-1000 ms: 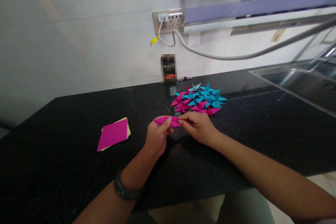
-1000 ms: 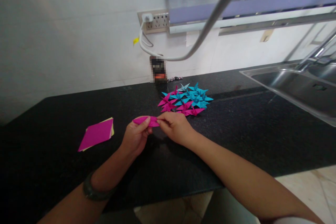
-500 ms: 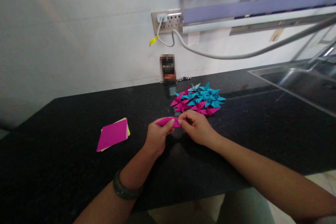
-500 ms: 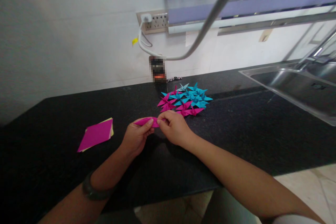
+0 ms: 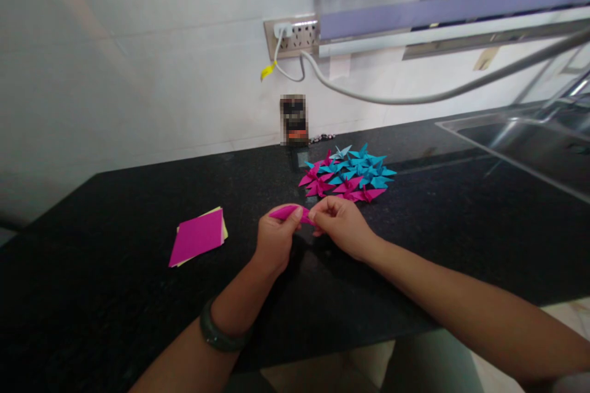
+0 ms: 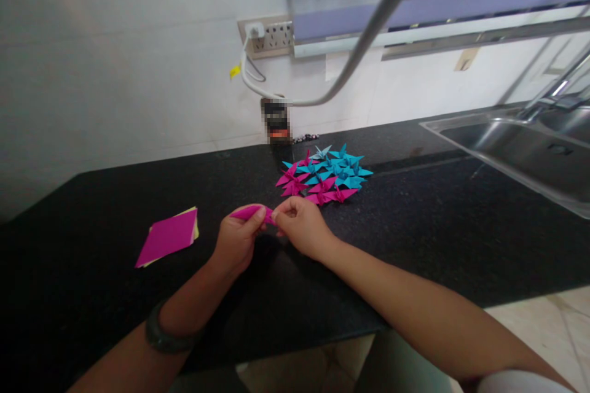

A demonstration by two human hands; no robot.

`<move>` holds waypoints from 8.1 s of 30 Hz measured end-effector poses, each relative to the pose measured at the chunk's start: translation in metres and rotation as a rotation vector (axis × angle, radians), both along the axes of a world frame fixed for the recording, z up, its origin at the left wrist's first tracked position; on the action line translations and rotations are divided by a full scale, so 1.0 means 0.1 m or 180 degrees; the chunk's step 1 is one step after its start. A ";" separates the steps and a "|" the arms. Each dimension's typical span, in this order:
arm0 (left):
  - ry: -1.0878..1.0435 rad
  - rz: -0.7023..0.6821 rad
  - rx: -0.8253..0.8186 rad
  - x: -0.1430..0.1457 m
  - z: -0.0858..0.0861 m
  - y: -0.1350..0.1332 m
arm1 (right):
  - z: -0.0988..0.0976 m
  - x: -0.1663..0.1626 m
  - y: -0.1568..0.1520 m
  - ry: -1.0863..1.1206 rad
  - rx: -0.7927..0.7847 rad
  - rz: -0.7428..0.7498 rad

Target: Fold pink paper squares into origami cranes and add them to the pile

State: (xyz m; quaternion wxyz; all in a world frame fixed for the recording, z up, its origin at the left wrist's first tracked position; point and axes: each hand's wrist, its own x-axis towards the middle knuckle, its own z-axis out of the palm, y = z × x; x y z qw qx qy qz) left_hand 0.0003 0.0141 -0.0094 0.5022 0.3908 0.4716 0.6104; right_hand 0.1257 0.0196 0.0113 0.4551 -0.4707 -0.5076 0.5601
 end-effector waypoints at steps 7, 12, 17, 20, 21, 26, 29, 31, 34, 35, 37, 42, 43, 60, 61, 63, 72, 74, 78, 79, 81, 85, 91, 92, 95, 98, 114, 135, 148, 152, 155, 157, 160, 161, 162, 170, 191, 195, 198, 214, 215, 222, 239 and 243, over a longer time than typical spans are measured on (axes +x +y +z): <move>0.0592 0.0004 0.0372 -0.03 0.00 -0.01 | -0.04 0.07 -0.01 -0.1233 0.0823 0.0470; 0.0960 0.0242 0.0541 -0.03 0.07 -0.03 | 0.01 0.06 -0.07 -0.1993 0.1678 0.0125; 0.0955 0.0329 0.0451 -0.01 0.09 -0.03 | 0.04 0.05 -0.07 -0.2036 0.1756 0.0067; 0.0764 0.0262 0.0375 -0.01 0.08 -0.02 | 0.03 0.08 -0.02 -0.1591 0.1119 0.0320; 0.0710 0.0227 0.0356 -0.02 0.08 -0.02 | 0.03 0.10 0.01 -0.1428 0.0850 0.0431; 0.0617 0.0168 0.0286 -0.03 0.06 0.00 | 0.01 0.19 0.10 -0.1102 0.0455 0.0273; 0.0562 0.0204 0.0293 -0.03 0.05 0.00 | 0.00 0.20 0.11 -0.1076 0.0679 -0.0118; 0.0558 0.0252 0.0324 -0.03 0.05 -0.01 | 0.00 0.18 0.10 -0.1028 0.0709 -0.0103; 0.0596 0.0418 0.0374 -0.02 0.05 0.00 | 0.00 0.13 0.06 -0.1021 0.0611 0.0088; 0.0621 0.0498 0.0410 -0.02 0.05 0.00 | 0.00 0.12 0.04 -0.1016 0.0601 0.0036; 0.0687 0.0668 0.0485 -0.01 0.05 0.00 | -0.01 0.09 0.02 -0.1005 0.0717 -0.0223; 0.0823 0.0754 0.0499 0.02 0.06 -0.03 | -0.02 0.04 -0.04 -0.1210 0.1235 -0.0301; 0.0834 0.0705 0.0495 0.02 0.07 -0.03 | -0.02 0.03 -0.04 -0.1223 0.1231 -0.0236; -0.0294 -0.0048 0.0025 0.02 0.11 -0.04 | -0.04 0.02 -0.09 -0.0834 0.0728 0.0215; -0.0302 -0.0051 0.0016 0.01 0.12 -0.03 | -0.04 0.03 -0.09 -0.1027 0.0916 0.0185; -0.0349 0.0001 -0.0028 -0.01 0.13 -0.01 | -0.04 0.05 -0.09 -0.1285 0.1144 0.0105; -0.0133 -0.0460 -0.0301 -0.07 0.11 0.01 | -0.05 0.15 0.09 -0.0911 0.1174 -0.0061; -0.0163 -0.0625 -0.0325 -0.06 0.12 -0.01 | -0.06 0.14 0.08 -0.0899 0.1035 0.0348; -0.0631 -0.0666 -0.0274 -0.05 0.15 -0.01 | -0.05 0.09 0.00 -0.0928 0.0610 0.0722; -0.0695 -0.0630 -0.0261 -0.05 0.15 0.00 | -0.04 0.09 -0.02 -0.0916 0.0514 0.0833; -0.0638 -0.0526 -0.0257 -0.06 0.13 0.00 | -0.02 0.08 -0.03 -0.0878 0.0412 0.0934; 0.0011 -0.0419 -0.0019 -0.07 0.08 -0.01 | 0.00 0.09 0.00 -0.0665 0.0581 0.0492; 0.0875 -0.0228 0.0320 -0.04 0.06 -0.04 | -0.02 0.08 0.01 -0.0451 0.0863 0.0193; 0.0790 -0.0328 0.0280 -0.02 0.06 -0.05 | -0.03 0.08 0.01 -0.0438 0.0898 0.0092; 0.0399 -0.0786 -0.0086 0.02 0.05 -0.07 | -0.05 0.07 0.02 -0.0371 0.0966 -0.0104; 0.0284 -0.0879 -0.0231 0.03 0.06 -0.09 | -0.06 0.07 0.04 -0.0227 0.0866 -0.0063; 0.1065 -0.1019 0.0273 0.01 0.16 -0.17 | -0.03 0.06 0.02 0.0422 0.0335 0.0099; 0.0728 -0.0948 0.0099 0.02 -0.01 -0.07 | -0.10 0.10 0.10 0.0189 0.1037 0.0039; 0.0571 -0.1106 0.0063 0.03 0.07 -0.09 | -0.08 0.21 0.12 -0.0963 0.2710 0.0122; 0.0026 -0.1188 -0.0195 0.04 0.07 -0.10 | -0.09 0.25 0.14 -0.1507 0.3721 0.0252; -0.0255 -0.1299 -0.0329 0.02 0.06 -0.09 | -0.09 0.27 0.16 -0.1755 0.4049 0.0505; -0.0348 -0.1372 -0.0368 0.00 0.07 -0.08 | -0.09 0.29 0.16 -0.1951 0.4081 0.0603; -0.0321 -0.1399 -0.0327 -0.02 0.08 -0.06 | -0.08 0.30 0.15 -0.2138 0.4061 0.0656; -0.0241 -0.1398 -0.0255 -0.02 0.08 -0.06 | -0.07 0.30 0.14 -0.2100 0.4027 0.0618; -0.0107 -0.1395 -0.0152 -0.02 0.09 -0.06 | -0.06 0.29 0.13 -0.2005 0.3959 0.0542; 0.1347 -0.1219 0.0389 -0.05 0.02 -0.05 | -0.03 0.24 0.12 -0.1321 0.2324 0.0241; -0.0020 -0.1261 -0.0061 0.00 0.02 -0.06 | -0.04 0.23 0.10 -0.1810 0.3855 -0.0102; -0.0535 -0.1378 -0.0296 0.01 0.07 -0.06 | -0.04 0.29 0.14 -0.1999 0.4258 0.0491; -0.0604 -0.1319 -0.0394 0.01 0.10 -0.07 | -0.03 0.33 0.16 -0.2034 0.4107 0.0759; 0.1140 -0.0800 0.0427 -0.06 0.02 -0.05 | -0.10 0.20 0.12 -0.0603 0.1245 0.0489; 0.1166 -0.0762 0.0431 -0.06 0.01 -0.05 | -0.10 0.19 0.12 -0.0678 0.1304 0.0519; 0.1375 -0.0599 0.0389 -0.05 0.01 -0.08 | -0.10 0.20 0.10 -0.1350 0.2021 0.0342; 0.0451 -0.0634 0.0111 0.00 0.03 -0.06 | -0.12 0.08 0.06 -0.0944 0.1221 -0.0043; 0.0539 -0.0348 0.0262 0.01 0.01 -0.04 | -0.17 0.06 0.08 -0.0950 0.1175 -0.0455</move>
